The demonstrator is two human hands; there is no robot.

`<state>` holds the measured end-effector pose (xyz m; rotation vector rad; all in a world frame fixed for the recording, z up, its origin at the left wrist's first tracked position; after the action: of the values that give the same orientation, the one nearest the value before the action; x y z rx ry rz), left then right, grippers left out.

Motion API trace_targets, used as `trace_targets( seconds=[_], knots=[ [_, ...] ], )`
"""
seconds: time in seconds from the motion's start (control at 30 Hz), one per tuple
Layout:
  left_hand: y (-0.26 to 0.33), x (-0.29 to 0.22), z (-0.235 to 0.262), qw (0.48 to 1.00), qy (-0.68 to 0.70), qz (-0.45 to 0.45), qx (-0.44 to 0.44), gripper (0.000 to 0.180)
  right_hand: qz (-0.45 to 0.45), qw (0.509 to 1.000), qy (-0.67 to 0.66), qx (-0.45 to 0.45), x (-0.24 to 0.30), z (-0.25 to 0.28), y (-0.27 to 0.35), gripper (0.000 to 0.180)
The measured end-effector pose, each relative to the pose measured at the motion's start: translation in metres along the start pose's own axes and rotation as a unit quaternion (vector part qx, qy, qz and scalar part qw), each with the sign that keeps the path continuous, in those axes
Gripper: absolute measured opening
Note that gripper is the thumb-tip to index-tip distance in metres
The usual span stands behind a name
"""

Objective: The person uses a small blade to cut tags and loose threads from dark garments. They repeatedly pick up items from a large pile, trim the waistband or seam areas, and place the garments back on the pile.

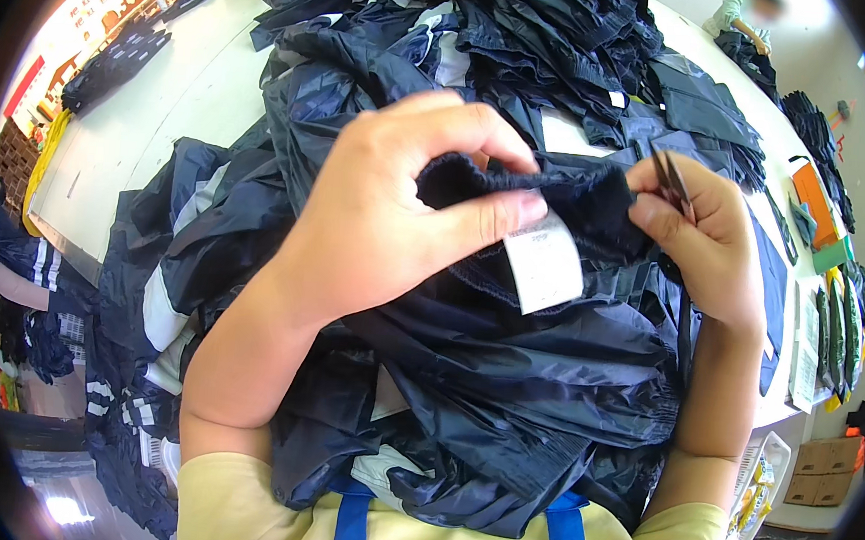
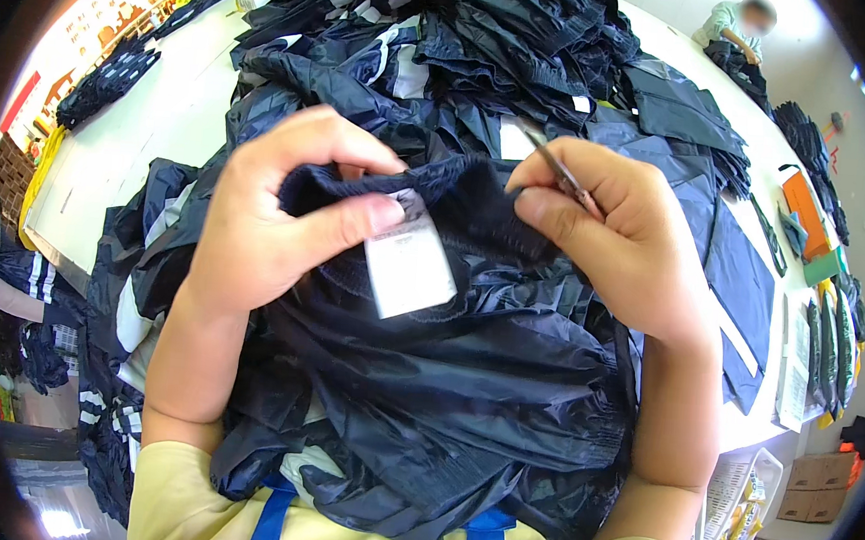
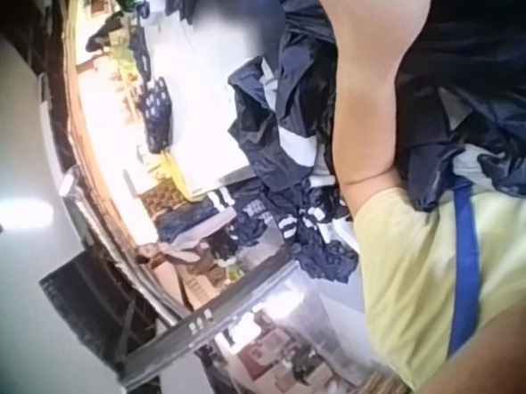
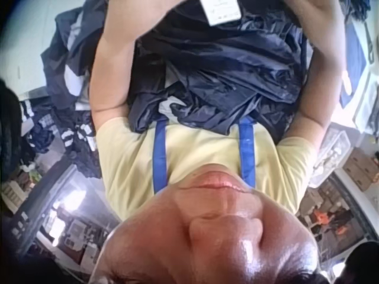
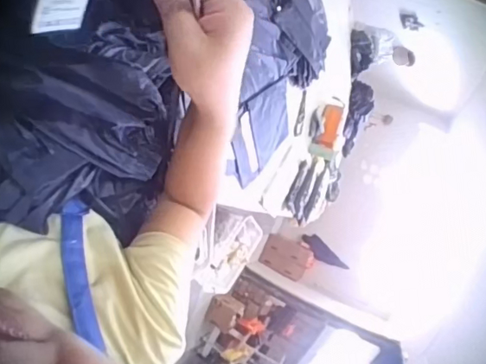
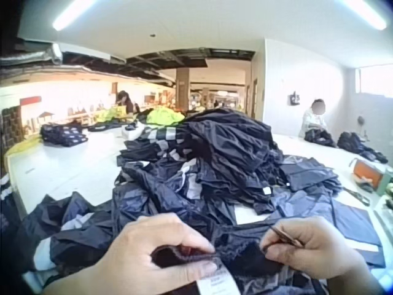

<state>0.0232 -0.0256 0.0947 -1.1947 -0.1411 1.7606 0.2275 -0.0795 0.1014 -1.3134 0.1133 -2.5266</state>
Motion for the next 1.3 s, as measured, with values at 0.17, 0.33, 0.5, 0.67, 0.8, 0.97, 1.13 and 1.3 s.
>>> trace_targets(
  seconds=[0.17, 0.33, 0.5, 0.67, 0.8, 0.97, 1.13, 1.3],
  knots=[
    [0.004, 0.016, -0.016, 0.936, 0.317, 0.145, 0.053, 0.019, -0.058, 0.989, -0.13, 0.044, -0.035, -0.004, -0.006, 0.013],
    [0.006, 0.024, -0.023, 0.967, 0.254, 0.024, -0.008, 0.016, 0.014, 0.997, 0.039, -0.069, -0.032, -0.008, -0.005, 0.028],
    [0.02, 0.025, -0.029, 0.898, 0.379, 0.219, 0.038, 0.031, 0.074, 0.971, 0.192, -0.122, 0.027, 0.002, 0.02, 0.047],
    [0.017, 0.023, -0.029, 0.931, 0.324, 0.168, 0.013, 0.038, 0.096, 0.96, 0.238, -0.115, 0.041, -0.026, 0.033, 0.035],
    [0.02, 0.025, -0.031, 0.892, 0.403, 0.203, 0.011, 0.041, 0.186, 0.931, 0.296, -0.108, 0.038, -0.026, 0.029, 0.032],
    [0.023, 0.029, -0.036, 0.837, 0.498, 0.226, 0.008, 0.043, 0.206, 0.925, 0.291, -0.133, 0.035, -0.029, 0.028, 0.031],
    [0.025, 0.031, -0.039, 0.803, 0.546, 0.237, 0.014, 0.044, 0.202, 0.935, 0.268, -0.111, 0.028, -0.028, 0.027, 0.031],
    [0.025, 0.031, -0.042, 0.805, 0.541, 0.243, 0.02, 0.045, 0.227, 0.932, 0.266, -0.098, 0.028, -0.03, 0.025, 0.03]
  ],
)
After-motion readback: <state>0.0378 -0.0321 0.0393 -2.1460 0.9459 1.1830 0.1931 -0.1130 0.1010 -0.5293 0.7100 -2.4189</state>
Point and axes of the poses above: each hand's wrist, its own y-axis away from the middle knuckle, its own z-axis out of the back of the hand, x = y × z, the point moved 5 cm from there along -y, towards the middle knuckle, and after that the axes turned 5 degrees about x, right-handed, at the moved point
